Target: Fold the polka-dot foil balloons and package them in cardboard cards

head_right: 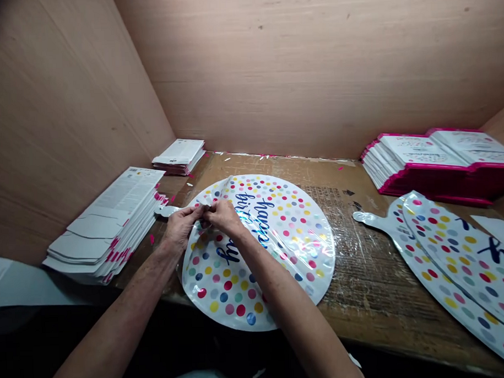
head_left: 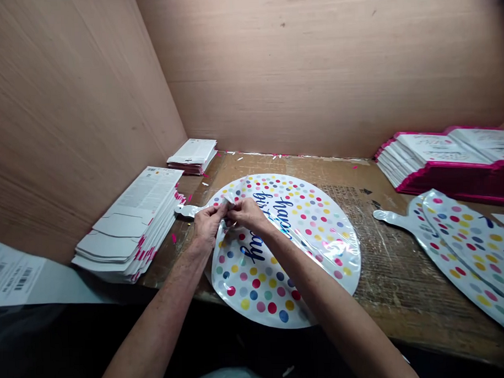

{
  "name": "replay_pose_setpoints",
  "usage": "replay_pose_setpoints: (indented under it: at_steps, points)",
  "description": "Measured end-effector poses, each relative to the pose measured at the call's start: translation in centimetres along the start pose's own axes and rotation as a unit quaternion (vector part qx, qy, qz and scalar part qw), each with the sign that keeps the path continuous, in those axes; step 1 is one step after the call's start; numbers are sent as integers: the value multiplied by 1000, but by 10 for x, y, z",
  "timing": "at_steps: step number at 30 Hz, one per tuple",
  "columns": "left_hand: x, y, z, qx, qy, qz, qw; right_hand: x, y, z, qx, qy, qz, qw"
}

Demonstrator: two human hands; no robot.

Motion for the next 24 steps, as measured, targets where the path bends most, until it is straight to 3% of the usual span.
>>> replay_pose_setpoints:
  at_steps: [2, 5, 9, 12, 14, 16, 17, 19, 21, 24]
  points:
    - [3, 2, 7, 30, 0, -37, 999, -5, 0, -3, 1, -21, -12, 1000]
    - [8, 10, 16, 25, 33, -78, 996, 1, -16, -8, -6, -12, -45, 999]
    - [36, 23, 18, -4, 99, -122, 988, 41, -61, -16, -2, 94, -127, 987]
    - [65, 22, 9, -18, 151, -159, 976, 81, -100, -31, -75, 149, -200, 965]
    - [74, 10, -3, -77, 231, -208, 947, 101, -120, -42, -128, 161, -231, 951]
    - [65, -10, -20, -212, 345, -206, 891, 112, -132, -50, -149, 153, -240, 947]
    - [53, -22, -29, -289, 398, -160, 856, 113, -135, -51, -151, 146, -239, 948]
    - [27, -47, -41, -377, 478, 25, 793, 109, -133, -52, -151, 138, -238, 949]
    - [9, -72, -47, -362, 556, 205, 720, 101, -126, -49, -145, 143, -245, 948]
    - [20, -108, -41, -259, 631, 353, 641, 91, -115, -45, -128, 145, -244, 950]
Point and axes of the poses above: each hand's wrist, its own y-axis towards the middle knuckle, its own x-axis out of the back of the hand, z = x × y, the point moved 1 cm from there along y, towards the middle knuckle, and after that the axes turned 2 degrees about z, right-handed, at the moved point
